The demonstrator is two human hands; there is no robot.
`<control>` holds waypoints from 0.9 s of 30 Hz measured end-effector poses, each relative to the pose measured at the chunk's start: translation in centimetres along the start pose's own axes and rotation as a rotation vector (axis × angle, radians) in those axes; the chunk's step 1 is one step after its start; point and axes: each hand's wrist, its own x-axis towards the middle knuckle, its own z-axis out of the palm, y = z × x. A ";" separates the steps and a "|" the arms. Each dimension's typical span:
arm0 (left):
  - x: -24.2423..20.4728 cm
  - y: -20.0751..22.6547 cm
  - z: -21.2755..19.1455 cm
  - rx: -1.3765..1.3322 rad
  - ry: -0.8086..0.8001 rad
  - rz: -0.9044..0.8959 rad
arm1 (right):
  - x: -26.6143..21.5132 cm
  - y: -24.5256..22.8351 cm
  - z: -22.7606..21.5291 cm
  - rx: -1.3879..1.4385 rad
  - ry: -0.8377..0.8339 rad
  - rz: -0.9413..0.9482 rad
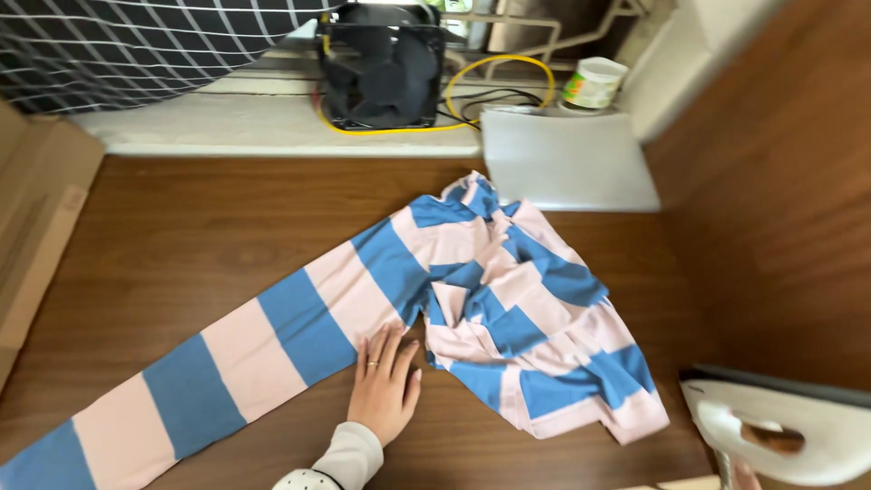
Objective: Ironing a long-sleeved striped shirt on a wooden surface and then folding it neatly for packaging.
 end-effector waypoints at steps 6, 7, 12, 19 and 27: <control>-0.8 -1.3 1.2 -0.003 -0.030 0.025 | 0.9 -4.4 2.2 -0.121 0.146 0.281; -0.9 -1.5 0.8 -0.005 -0.038 0.032 | 0.8 -6.1 1.8 -0.122 0.152 0.290; -0.6 -3.5 -2.7 0.013 0.074 -0.136 | 4.2 -7.4 -0.8 0.147 0.019 0.280; -5.4 -8.5 -10.9 -0.103 0.339 -0.415 | 0.9 -25.1 6.9 0.325 -0.284 0.601; -15.0 -13.0 -18.5 0.128 0.634 -0.698 | -5.9 -32.7 28.7 0.528 -1.408 0.141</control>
